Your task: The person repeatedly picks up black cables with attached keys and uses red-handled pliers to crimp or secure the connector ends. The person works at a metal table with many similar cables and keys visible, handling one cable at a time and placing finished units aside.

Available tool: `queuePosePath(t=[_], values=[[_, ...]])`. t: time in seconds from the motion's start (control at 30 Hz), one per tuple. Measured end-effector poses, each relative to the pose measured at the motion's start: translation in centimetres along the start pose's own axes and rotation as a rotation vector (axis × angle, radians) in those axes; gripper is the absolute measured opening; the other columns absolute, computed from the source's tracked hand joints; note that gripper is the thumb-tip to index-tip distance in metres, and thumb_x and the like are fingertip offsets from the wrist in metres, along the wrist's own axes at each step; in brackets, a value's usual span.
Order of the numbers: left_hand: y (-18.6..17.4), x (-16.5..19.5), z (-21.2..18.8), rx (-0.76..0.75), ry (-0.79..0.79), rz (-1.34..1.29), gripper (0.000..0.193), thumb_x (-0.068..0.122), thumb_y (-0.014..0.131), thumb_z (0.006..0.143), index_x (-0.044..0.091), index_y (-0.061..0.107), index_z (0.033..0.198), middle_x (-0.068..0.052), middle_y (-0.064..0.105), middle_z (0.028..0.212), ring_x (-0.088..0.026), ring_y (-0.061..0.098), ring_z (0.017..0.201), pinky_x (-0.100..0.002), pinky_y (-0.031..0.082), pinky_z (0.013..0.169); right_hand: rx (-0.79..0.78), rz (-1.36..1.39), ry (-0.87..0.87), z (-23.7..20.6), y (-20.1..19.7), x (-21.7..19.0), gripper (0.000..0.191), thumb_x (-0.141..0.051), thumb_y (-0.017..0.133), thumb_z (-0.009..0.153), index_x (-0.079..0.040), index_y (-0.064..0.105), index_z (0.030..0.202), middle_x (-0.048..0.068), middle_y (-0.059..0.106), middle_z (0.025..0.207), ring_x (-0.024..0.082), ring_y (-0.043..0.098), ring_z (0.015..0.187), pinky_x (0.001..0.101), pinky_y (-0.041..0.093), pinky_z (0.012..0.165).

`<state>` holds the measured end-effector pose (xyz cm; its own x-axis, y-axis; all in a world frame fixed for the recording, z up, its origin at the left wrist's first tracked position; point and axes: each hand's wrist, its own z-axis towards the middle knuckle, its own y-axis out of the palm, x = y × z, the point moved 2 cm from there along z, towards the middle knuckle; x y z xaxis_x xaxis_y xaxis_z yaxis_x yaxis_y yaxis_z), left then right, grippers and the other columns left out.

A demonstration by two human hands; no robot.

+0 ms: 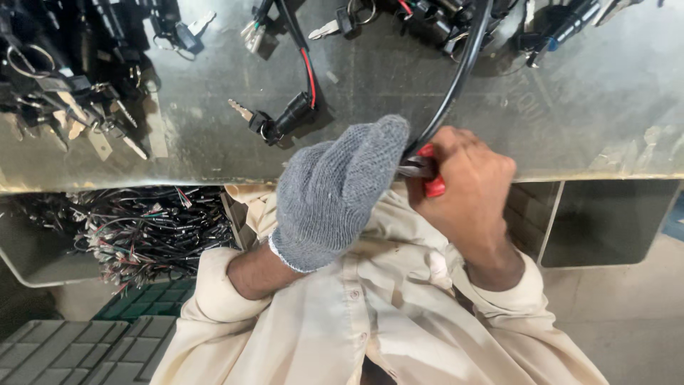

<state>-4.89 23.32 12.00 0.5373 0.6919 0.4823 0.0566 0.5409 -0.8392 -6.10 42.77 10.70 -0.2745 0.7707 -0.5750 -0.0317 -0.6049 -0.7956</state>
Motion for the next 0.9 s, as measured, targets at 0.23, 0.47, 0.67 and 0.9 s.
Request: queuePosePath(t=[0.23, 0.47, 0.67, 0.9], values=[[-1.3, 0.2, 2.8, -0.073, 0.013, 0.001, 0.064, 0.011, 0.071, 0.102, 0.001, 0.04, 0.158, -0.016, 0.063, 0.142, -0.029, 0.065, 0.11, -0.043, 0.052, 0.091, -0.067, 0.179, 0.078, 0.5, 0.0, -1.4, 0.035, -0.005, 0.076, 0.072, -0.003, 0.061, 0.104, 0.013, 0.064, 0.085, 0.037, 0.065, 0.079, 0.0463, 0.051, 0.069], [-3.9, 0.5, 1.9, -0.251, -0.238, -0.921, 0.073, 0.019, 0.075, 0.101, 0.008, 0.032, 0.159, -0.013, 0.064, 0.131, -0.017, 0.07, 0.098, -0.032, 0.059, 0.092, 0.08, 0.377, -0.172, 2.3, 1.6, 0.1, 0.042, -0.018, 0.097, 0.081, -0.005, 0.06, 0.097, 0.009, 0.066, 0.093, 0.03, 0.068, 0.09, 0.04, 0.055, 0.079], [-3.3, 0.8, 1.1, -0.326, -0.362, -1.16, 0.078, 0.014, 0.071, 0.106, 0.011, 0.026, 0.17, -0.002, 0.07, 0.104, -0.008, 0.069, 0.089, -0.025, 0.061, 0.088, -0.003, 0.501, -0.246, 3.3, 2.5, 0.6, 0.04, -0.019, 0.098, 0.075, -0.001, 0.064, 0.084, 0.008, 0.063, 0.081, 0.024, 0.064, 0.078, 0.0367, 0.053, 0.069], [-3.5, 0.9, 1.1, -0.332, -0.361, -1.098, 0.08, 0.014, 0.075, 0.103, 0.012, 0.027, 0.167, -0.002, 0.069, 0.103, -0.009, 0.068, 0.09, -0.026, 0.061, 0.089, -0.016, 0.428, -0.222, 3.4, 2.3, 0.6, 0.041, -0.02, 0.098, 0.078, 0.002, 0.064, 0.083, 0.01, 0.064, 0.081, 0.023, 0.066, 0.075, 0.0345, 0.052, 0.064]])
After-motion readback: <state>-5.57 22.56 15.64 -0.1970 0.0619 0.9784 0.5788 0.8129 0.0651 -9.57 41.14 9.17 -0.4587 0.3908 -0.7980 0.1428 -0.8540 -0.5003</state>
